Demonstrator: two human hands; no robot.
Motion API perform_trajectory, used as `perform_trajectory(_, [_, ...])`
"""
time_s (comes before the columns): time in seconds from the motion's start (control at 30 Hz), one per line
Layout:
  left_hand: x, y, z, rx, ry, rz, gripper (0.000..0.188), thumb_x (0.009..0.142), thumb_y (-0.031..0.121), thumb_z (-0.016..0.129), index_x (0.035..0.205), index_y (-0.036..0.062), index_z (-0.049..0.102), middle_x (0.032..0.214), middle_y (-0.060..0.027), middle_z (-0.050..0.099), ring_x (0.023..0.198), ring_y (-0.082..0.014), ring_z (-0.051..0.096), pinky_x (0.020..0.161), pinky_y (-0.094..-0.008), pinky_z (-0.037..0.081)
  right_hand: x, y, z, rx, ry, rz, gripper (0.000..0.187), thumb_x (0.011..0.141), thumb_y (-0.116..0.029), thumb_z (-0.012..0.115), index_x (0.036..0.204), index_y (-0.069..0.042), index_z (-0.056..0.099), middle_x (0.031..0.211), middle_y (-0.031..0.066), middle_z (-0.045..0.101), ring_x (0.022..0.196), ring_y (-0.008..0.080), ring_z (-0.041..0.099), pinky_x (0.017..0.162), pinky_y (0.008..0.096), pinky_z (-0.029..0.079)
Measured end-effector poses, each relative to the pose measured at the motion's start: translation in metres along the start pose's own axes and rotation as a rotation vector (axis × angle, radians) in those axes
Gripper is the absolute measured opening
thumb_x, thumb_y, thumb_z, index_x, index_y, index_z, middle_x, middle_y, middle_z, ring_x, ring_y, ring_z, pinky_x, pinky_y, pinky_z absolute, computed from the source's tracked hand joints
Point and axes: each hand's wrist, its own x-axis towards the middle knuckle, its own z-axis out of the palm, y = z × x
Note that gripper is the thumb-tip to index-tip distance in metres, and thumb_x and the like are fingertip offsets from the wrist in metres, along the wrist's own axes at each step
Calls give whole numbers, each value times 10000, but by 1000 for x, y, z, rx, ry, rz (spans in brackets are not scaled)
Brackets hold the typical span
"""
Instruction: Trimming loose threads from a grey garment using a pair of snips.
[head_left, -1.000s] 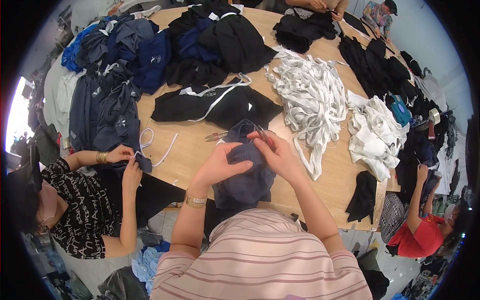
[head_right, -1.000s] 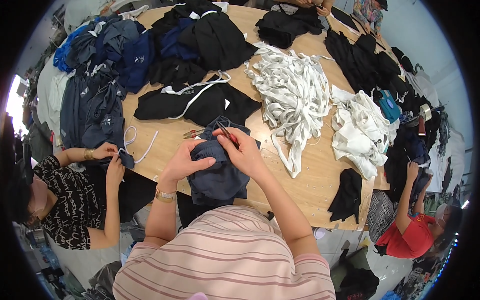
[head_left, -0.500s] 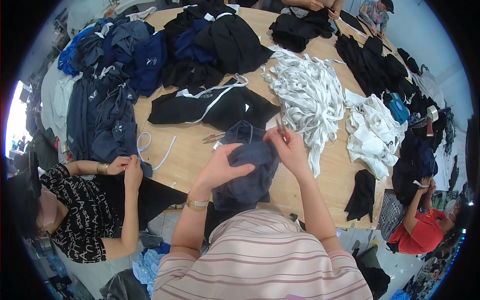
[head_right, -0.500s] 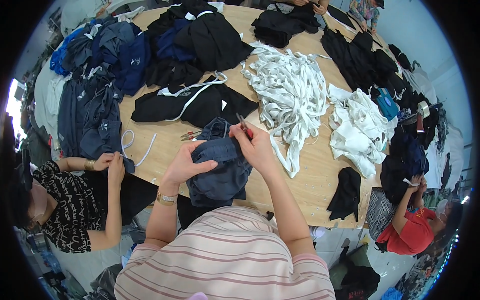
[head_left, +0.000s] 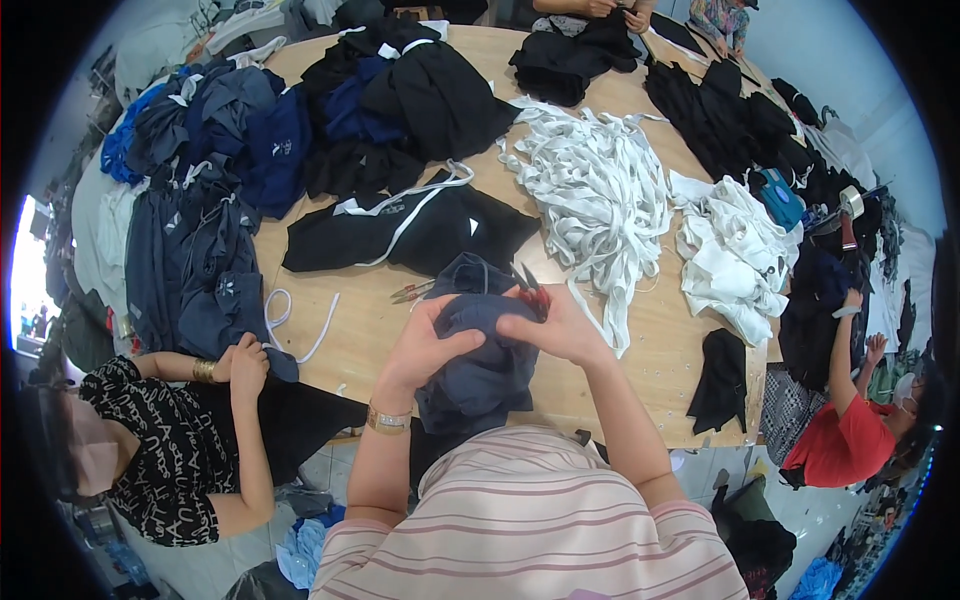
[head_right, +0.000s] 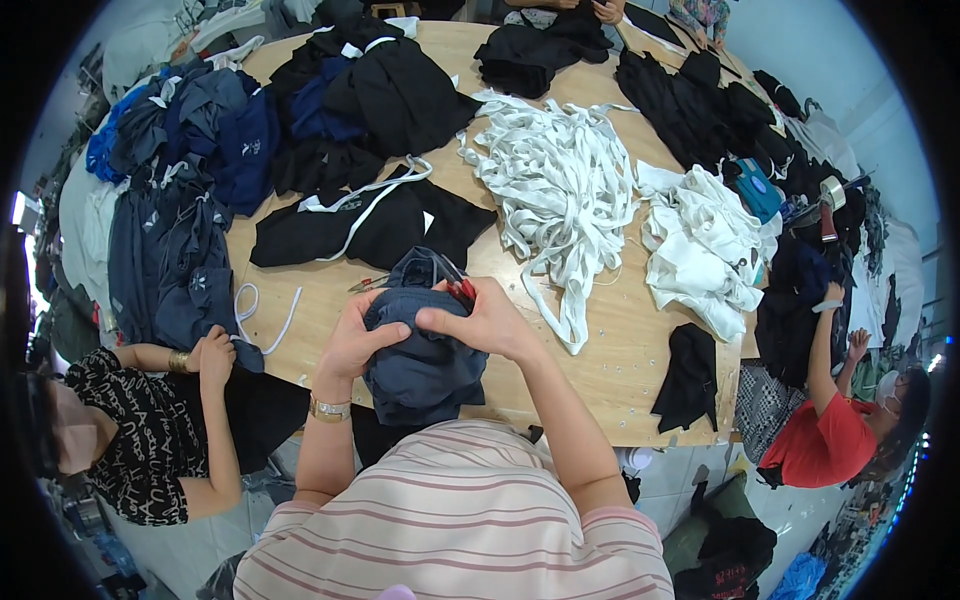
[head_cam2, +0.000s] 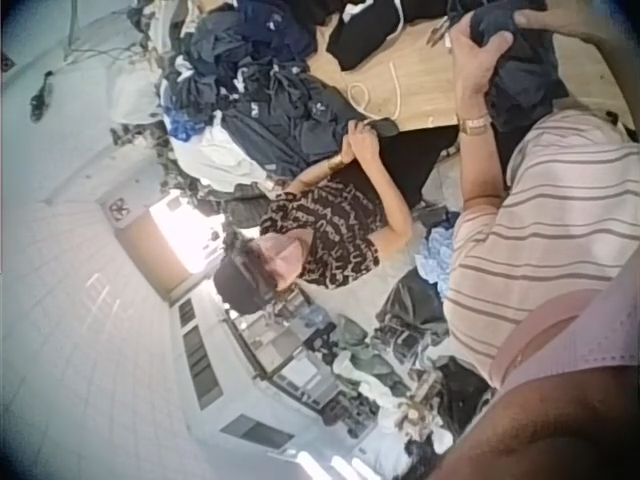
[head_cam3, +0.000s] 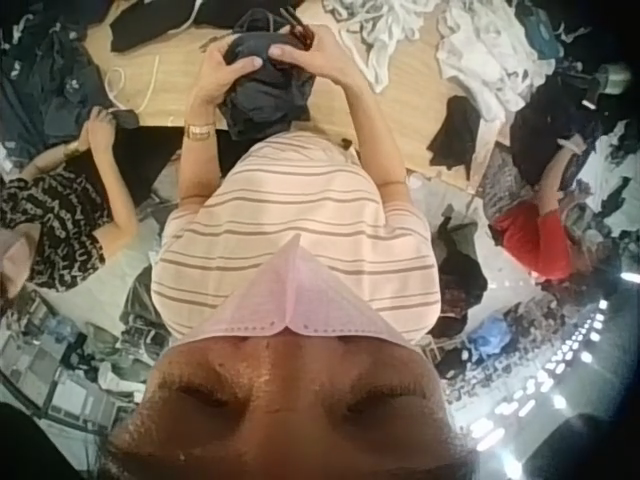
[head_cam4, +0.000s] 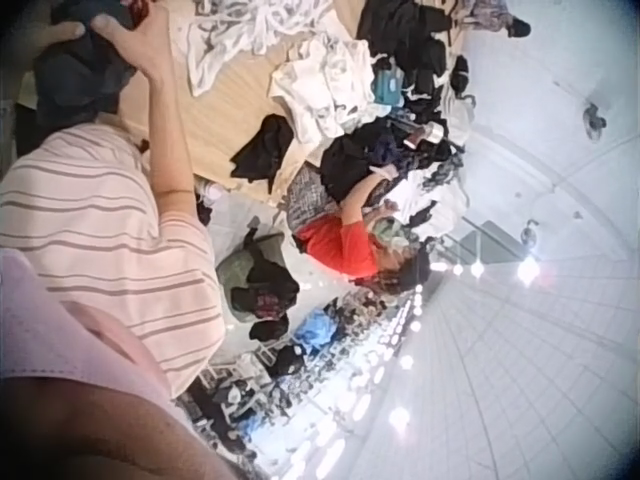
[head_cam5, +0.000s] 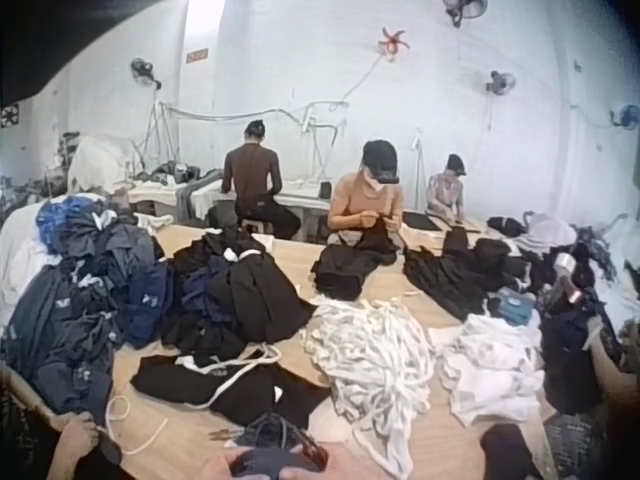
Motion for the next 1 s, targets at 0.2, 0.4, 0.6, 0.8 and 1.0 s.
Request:
perform_trajectory(0.2, [-1, 5, 4, 96, -17, -9, 341, 718, 36, 689, 1029, -53, 583, 939, -52, 625, 845, -97, 571, 772, -240, 466, 0, -5, -23, -63, -119, 12, 357, 695, -298, 766, 849, -15, 612, 624, -24, 524, 597, 67, 458, 543, 222, 380])
perform_trajectory(0.4, [-6, 12, 12, 136, -78, 9, 361, 730, 71, 709, 1044, -56, 583, 943, -52, 628, 843, -90, 568, 760, -229, 466, -4, -8, -33, 4, 116, -15, 332, 717, -316, 757, 802, -35, 600, 599, -49, 498, 564, 30, 442, 487, 214, 342])
perform_trajectory(0.6, [-12, 11, 19, 79, -21, -27, 357, 737, 86, 723, 1040, -51, 593, 939, -53, 633, 823, -83, 571, 739, -218, 468, -7, -10, -41, 17, 124, -14, 273, 734, -243, 751, 753, -11, 609, 638, -26, 556, 583, 34, 470, 509, 202, 366])
perform_trajectory(0.8, [-11, 8, 20, -3, -34, -39, 352, 742, 73, 715, 1047, -51, 590, 936, -56, 637, 804, -81, 579, 724, -215, 475, -5, -12, -31, 119, 191, -33, 207, 753, -195, 732, 761, -22, 618, 643, -35, 562, 562, 34, 474, 492, 199, 358])
perform_trajectory(1.0, [-10, 9, 28, -245, -86, 63, 315, 754, 46, 696, 1037, -44, 592, 902, -55, 640, 774, -92, 590, 720, -215, 480, 2, 13, -8, 224, 228, -40, 179, 782, -180, 707, 796, -23, 621, 677, -28, 583, 581, 35, 498, 504, 194, 375])
